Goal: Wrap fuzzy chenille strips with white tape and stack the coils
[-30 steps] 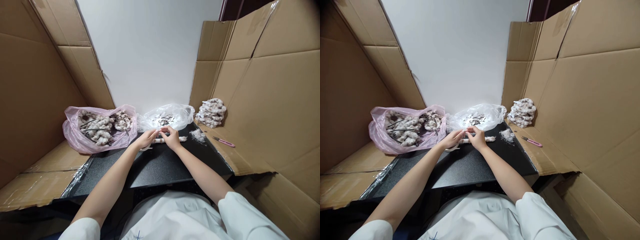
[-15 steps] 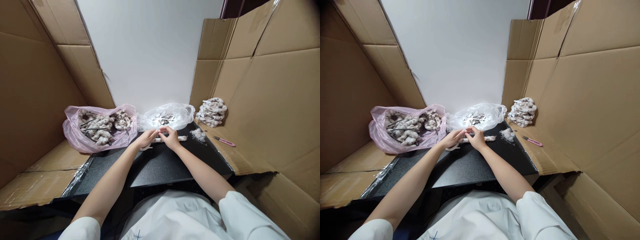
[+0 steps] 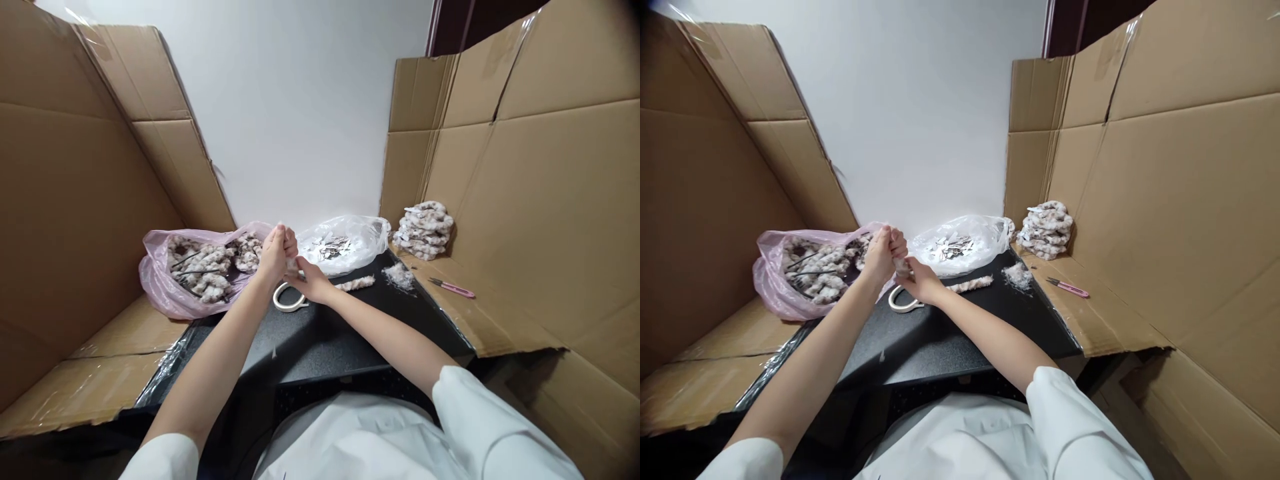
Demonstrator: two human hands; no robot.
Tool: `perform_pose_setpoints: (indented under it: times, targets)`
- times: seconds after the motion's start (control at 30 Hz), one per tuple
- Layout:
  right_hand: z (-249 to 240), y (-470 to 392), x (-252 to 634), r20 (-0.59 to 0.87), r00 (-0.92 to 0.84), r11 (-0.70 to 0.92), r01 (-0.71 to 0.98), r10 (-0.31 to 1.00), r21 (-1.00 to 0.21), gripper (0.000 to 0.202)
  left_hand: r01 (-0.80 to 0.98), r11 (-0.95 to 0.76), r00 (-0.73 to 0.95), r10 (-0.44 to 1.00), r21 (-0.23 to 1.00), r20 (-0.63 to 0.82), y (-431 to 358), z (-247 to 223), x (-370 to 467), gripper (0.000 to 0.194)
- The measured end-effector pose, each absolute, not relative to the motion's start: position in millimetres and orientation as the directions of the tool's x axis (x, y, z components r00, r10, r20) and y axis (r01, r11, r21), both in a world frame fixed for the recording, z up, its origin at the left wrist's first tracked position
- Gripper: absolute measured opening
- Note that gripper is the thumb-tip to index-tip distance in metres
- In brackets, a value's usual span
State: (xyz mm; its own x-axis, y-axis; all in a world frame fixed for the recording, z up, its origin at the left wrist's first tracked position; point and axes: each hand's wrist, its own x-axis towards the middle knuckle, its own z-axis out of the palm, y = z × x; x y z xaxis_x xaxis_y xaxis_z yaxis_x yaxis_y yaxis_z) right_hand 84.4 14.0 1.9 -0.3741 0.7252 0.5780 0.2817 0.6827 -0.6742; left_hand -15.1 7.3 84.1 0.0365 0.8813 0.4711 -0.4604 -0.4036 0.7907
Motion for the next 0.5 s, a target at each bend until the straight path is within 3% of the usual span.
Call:
perform_pose_setpoints:
  times: [0.03,0.17,0.3,0.5]
  targets:
    - [10,16,80,0.591,-0.383,0.699,0.277,0.71,-0.659,0.019,-0.475,-0.411,0.021,0.879,0.778,0.477,4,99,-15,0.043]
    - [30,27,92,0.674,-0.353,0.758,0.376,0.649,-0.533,0.022,-0.551,-0.49,-0.134,0.851,0.676,0.507,-15,165,-32,0.042]
    - [27,32,141,0.629,-0.407,0.735,0.516,0.663,-0.44,0.016,-0.531,-0.647,-0.313,0.75,0.546,0.583,-35,213,-77,0.043]
    - [9,9,183,0.465,-0.545,0.699,0.661,0.697,-0.273,0.017,-0.514,-0.686,-0.397,0.723,0.515,0.566,-37,205,-136,0.043]
